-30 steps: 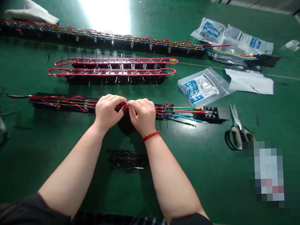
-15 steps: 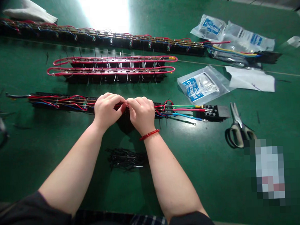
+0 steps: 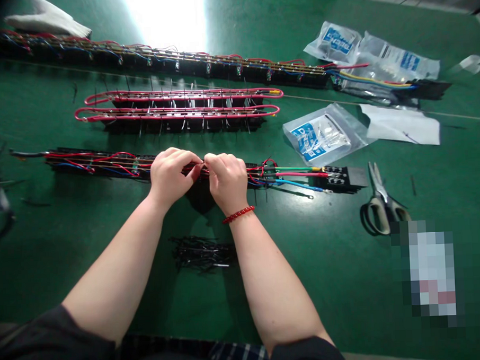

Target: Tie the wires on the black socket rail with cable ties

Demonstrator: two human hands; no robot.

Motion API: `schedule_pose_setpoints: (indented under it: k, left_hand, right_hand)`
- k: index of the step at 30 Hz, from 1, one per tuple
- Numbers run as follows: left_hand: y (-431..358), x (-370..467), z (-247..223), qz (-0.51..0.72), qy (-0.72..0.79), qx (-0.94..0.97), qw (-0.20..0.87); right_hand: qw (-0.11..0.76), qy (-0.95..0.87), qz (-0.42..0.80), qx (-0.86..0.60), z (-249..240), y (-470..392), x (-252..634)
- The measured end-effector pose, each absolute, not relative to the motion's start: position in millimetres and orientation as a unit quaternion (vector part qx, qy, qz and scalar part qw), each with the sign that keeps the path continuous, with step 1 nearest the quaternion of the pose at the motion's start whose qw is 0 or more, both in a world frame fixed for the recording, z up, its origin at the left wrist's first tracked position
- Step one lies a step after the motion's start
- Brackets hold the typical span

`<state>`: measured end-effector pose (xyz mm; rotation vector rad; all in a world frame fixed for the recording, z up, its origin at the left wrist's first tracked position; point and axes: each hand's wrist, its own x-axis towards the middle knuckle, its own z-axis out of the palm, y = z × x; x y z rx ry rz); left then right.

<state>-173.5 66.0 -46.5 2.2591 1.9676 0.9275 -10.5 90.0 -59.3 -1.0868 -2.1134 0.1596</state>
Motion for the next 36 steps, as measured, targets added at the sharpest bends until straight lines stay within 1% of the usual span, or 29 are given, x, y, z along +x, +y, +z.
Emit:
schedule_pose_setpoints:
  k: [10, 19, 31, 36]
  left_hand:
    - [66.3, -171.9, -46.2, 0.318, 0.635, 0.704, 0.016]
    - [67.7, -174.3, -44.4, 0.412, 0.628, 0.657, 0.058]
    - [66.1, -172.8, -42.1, 0.371, 0.654, 0.656, 0.070]
    - [66.1, -172.8, -43.5, 0.374, 0.659, 0.647, 0.087]
  right_hand:
    - [0.410, -0.798, 0.096, -0.431, -61.0, 90.9, -11.2]
    - [0.418, -0.789, 0.123, -0.433, -60.3, 90.2, -11.1]
    - [0.403, -0.790, 0.122, -0.446, -59.1, 88.7, -11.4]
    - [0.400, -0.788, 0.128, -0.450, -58.3, 88.5, -11.6]
